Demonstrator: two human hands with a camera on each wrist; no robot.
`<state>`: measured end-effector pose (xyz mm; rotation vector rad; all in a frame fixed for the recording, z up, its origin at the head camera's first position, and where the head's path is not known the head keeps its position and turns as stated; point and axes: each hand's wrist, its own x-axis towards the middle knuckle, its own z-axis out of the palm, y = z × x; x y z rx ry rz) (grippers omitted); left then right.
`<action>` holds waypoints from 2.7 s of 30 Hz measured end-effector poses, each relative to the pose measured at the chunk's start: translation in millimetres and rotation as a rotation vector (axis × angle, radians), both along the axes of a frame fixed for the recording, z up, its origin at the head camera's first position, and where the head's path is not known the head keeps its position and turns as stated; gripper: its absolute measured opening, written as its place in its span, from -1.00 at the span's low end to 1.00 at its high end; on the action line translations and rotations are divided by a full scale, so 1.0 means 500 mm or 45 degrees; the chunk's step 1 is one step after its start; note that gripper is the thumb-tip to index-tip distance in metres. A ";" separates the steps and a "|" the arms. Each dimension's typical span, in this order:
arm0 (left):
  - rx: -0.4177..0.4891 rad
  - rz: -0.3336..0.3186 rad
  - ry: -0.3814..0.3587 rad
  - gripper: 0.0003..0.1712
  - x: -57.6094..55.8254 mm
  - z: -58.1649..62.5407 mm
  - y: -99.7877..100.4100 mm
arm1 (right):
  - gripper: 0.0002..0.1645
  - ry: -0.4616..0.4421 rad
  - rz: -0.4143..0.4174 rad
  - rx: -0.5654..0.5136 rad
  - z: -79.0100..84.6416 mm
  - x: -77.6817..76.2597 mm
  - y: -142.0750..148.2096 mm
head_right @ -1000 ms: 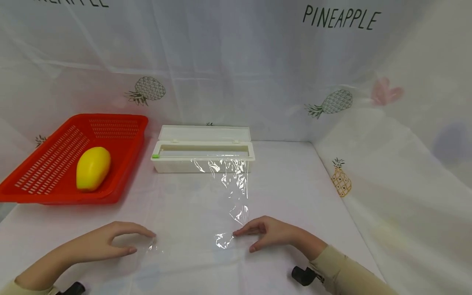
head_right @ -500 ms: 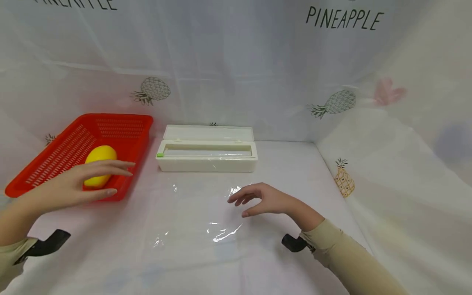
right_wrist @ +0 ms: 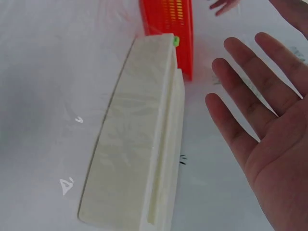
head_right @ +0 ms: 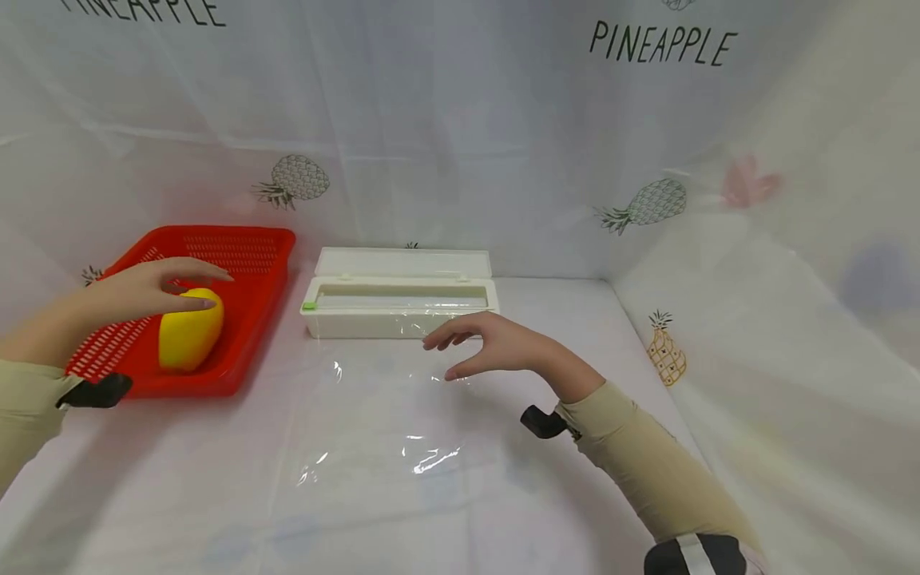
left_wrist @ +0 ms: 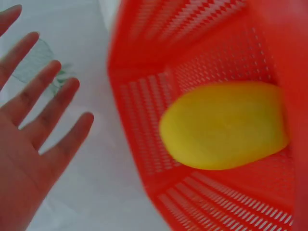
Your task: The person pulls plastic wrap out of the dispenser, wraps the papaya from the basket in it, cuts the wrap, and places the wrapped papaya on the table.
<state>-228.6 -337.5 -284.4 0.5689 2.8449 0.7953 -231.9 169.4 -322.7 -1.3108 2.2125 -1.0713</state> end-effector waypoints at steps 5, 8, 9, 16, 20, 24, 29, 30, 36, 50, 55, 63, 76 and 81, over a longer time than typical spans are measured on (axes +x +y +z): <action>-0.061 0.064 -0.085 -0.33 -0.057 -0.017 -0.032 | -0.43 -0.011 0.009 -0.036 -0.007 -0.012 -0.031; -0.112 0.061 -0.133 -0.25 -0.081 -0.028 -0.049 | -0.45 -0.021 0.012 -0.042 -0.015 -0.019 -0.048; -0.135 0.056 -0.149 -0.22 -0.087 -0.032 -0.053 | -0.45 -0.023 0.011 -0.038 -0.018 -0.021 -0.053; -0.267 0.022 -0.258 -0.05 -0.116 -0.062 -0.090 | -0.44 -0.060 0.029 -0.041 -0.038 -0.030 -0.081; -0.317 0.031 -0.332 0.02 -0.125 -0.079 -0.106 | -0.45 -0.074 0.037 -0.066 -0.053 -0.035 -0.090; -0.337 0.026 -0.403 0.06 -0.130 -0.087 -0.102 | -0.46 -0.107 0.034 -0.100 -0.074 -0.043 -0.093; -0.287 0.072 -0.576 0.13 -0.133 -0.093 -0.095 | -0.46 -0.152 0.025 -0.169 -0.099 -0.050 -0.103; -0.275 0.081 -0.616 0.15 -0.133 -0.095 -0.095 | -0.46 -0.158 0.022 -0.184 -0.104 -0.050 -0.106; -0.208 0.099 -0.764 0.20 -0.135 -0.095 -0.087 | -0.45 -0.219 -0.018 -0.260 -0.123 -0.048 -0.120; -0.235 -0.025 -0.208 0.02 -0.143 -0.014 -0.056 | -0.49 -0.056 -0.175 -0.348 -0.106 -0.012 -0.141; -0.208 -0.061 -0.005 -0.06 -0.120 0.041 -0.001 | -0.50 -0.013 -0.199 -0.461 -0.077 0.020 -0.157; -0.163 -0.108 0.171 -0.08 -0.064 0.095 0.119 | -0.52 0.022 -0.224 -0.643 -0.052 0.050 -0.177; 0.120 -0.144 0.175 -0.04 0.002 0.045 0.283 | -0.48 -0.085 -0.346 -0.877 -0.112 0.052 -0.174; 0.255 -0.182 0.215 -0.02 0.025 0.023 0.335 | -0.38 -0.154 -0.423 -0.958 -0.122 0.068 -0.182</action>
